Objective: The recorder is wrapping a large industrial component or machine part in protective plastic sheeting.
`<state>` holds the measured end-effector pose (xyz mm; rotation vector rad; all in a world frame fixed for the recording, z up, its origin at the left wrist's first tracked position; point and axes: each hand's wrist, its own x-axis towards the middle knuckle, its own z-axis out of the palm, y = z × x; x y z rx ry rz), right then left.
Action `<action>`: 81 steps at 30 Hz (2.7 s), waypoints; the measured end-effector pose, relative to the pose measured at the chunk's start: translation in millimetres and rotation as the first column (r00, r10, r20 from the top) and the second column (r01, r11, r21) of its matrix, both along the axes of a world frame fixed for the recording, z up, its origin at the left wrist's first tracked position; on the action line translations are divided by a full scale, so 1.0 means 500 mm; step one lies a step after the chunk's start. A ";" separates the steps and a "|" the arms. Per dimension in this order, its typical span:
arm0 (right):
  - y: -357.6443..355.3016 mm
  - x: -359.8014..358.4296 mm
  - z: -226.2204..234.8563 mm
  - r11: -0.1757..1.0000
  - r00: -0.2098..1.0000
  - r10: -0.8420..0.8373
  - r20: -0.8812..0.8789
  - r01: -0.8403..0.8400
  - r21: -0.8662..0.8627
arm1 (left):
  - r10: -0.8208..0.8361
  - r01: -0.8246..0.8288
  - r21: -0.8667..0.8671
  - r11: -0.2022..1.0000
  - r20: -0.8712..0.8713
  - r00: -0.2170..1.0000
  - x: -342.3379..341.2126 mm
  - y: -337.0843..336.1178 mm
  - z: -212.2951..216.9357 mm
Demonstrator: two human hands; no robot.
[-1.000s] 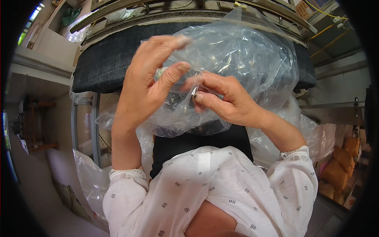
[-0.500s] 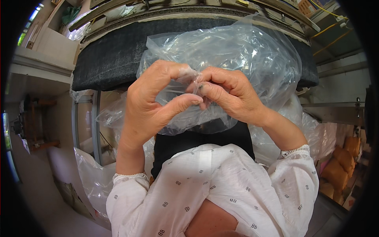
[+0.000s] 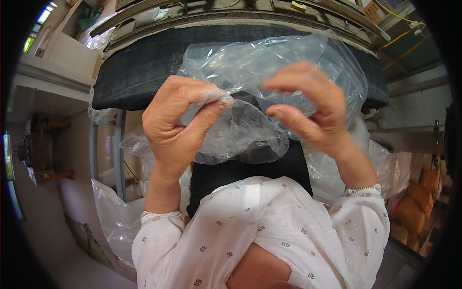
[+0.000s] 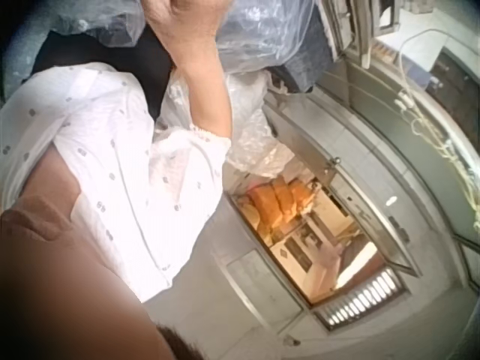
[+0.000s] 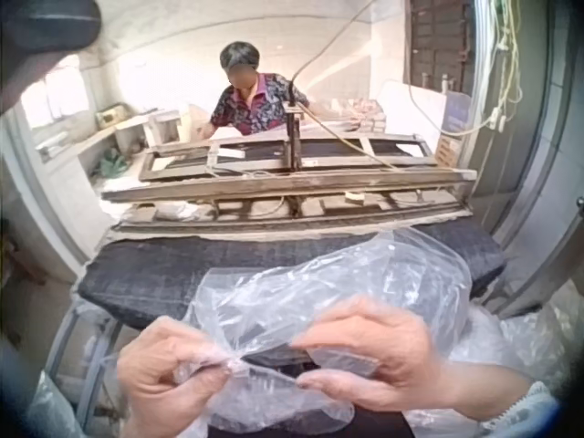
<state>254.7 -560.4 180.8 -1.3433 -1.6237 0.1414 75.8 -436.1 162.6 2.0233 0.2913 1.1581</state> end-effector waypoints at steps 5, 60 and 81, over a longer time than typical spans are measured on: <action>0.019 0.070 0.007 0.877 0.730 -0.478 0.489 0.373 0.301 | 0.053 -0.049 -0.129 0.990 0.029 0.998 -0.018 -0.002 0.028; -0.355 0.748 -0.236 0.197 0.244 -0.740 0.627 0.970 -0.144 | 0.632 -0.706 0.261 0.658 -0.701 0.329 -0.454 0.843 -0.270; 0.134 -0.003 -0.167 0.769 0.877 0.062 -0.476 -0.346 -0.538 | 0.893 -0.846 -0.286 0.450 0.111 0.437 -0.269 0.806 -0.346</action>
